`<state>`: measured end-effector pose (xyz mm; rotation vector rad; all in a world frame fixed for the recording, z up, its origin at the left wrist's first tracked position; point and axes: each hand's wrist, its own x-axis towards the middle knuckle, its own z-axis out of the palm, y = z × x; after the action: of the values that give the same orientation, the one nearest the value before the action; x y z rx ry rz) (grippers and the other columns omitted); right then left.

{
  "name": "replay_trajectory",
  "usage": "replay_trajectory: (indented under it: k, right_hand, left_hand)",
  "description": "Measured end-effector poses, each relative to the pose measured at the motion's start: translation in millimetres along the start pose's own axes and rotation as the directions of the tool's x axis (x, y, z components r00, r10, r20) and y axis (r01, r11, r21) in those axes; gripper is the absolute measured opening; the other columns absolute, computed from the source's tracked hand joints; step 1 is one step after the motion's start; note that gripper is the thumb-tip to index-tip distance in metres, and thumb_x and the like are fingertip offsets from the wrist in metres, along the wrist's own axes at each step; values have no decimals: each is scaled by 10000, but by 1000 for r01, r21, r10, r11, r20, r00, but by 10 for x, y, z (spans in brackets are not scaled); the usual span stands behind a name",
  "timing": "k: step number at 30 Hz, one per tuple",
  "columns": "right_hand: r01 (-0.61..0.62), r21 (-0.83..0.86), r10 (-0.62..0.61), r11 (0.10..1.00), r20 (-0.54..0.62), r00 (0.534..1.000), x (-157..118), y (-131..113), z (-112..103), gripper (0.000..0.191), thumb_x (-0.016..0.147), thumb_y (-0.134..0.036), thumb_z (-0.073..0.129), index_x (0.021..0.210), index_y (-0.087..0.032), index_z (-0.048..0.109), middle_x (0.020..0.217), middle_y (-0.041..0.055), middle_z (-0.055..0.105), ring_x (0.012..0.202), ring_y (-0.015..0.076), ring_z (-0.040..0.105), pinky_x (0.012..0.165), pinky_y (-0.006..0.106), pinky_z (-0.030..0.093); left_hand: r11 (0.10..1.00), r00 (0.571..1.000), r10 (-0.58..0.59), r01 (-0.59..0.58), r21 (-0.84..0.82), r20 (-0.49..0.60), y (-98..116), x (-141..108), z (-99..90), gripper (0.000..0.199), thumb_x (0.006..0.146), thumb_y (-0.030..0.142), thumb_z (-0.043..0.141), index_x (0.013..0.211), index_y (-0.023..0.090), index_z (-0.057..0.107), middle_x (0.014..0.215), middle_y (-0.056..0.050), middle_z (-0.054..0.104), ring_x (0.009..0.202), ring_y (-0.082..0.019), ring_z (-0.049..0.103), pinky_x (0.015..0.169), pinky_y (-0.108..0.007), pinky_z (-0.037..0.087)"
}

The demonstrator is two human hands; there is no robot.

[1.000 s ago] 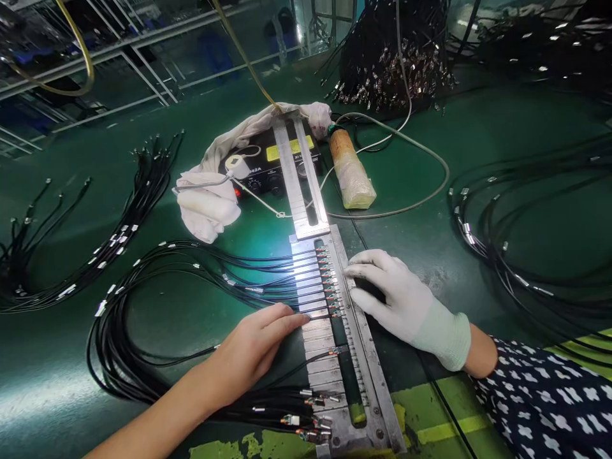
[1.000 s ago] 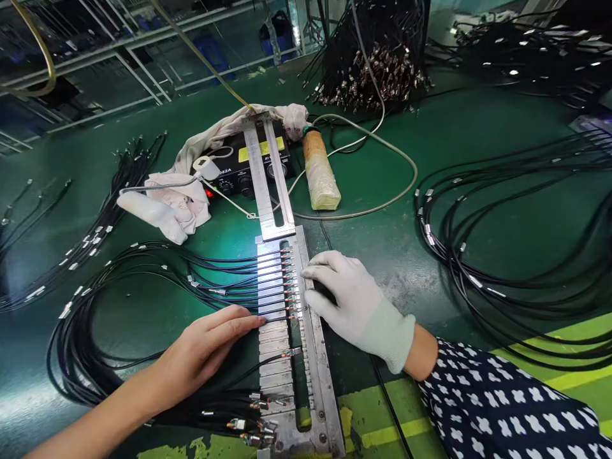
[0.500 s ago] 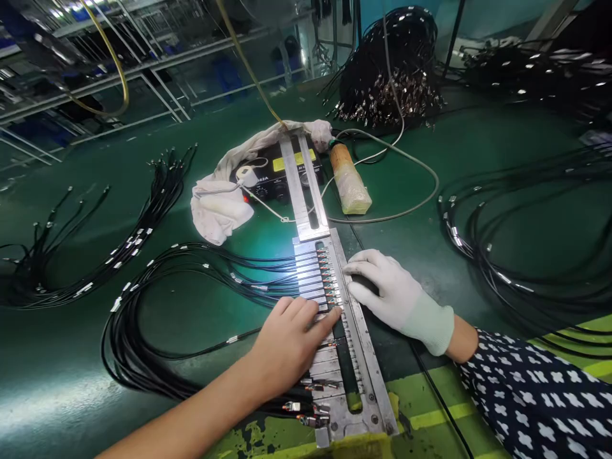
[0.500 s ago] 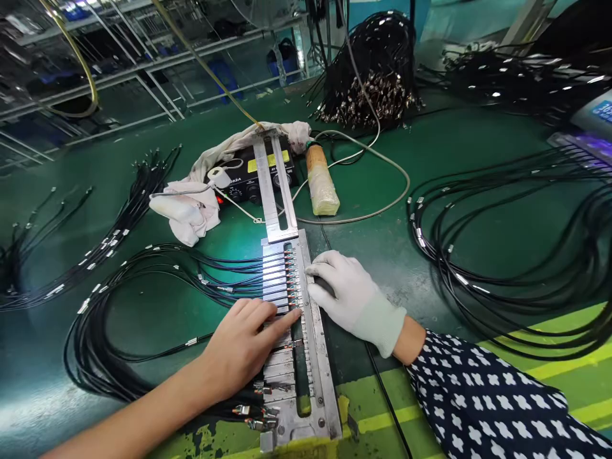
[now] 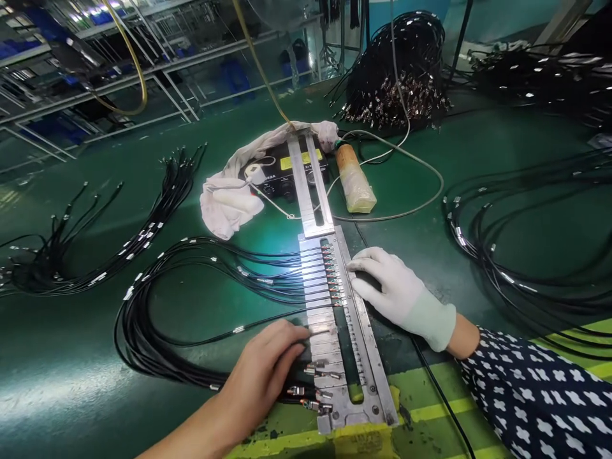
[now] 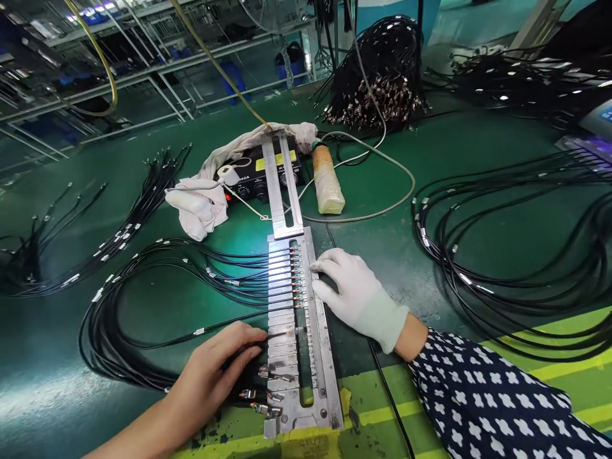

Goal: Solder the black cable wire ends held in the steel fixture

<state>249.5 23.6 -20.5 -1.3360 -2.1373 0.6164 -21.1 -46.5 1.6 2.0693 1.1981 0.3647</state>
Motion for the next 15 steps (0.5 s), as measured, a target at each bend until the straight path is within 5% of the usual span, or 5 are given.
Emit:
replay_trajectory:
  k: [15]
  right_hand:
    - [-7,8,7,1000,4,1000,12,1,-9,177,919,-207,554,1086,-201,615,1084,55,601,1008,209,570,904,388,444]
  left_hand:
    - [979,988,143,-150,136,60,-64,249,-106,367,988,132,393,1323,235,502,943,-35,534,800,-124,525,713,-226,442]
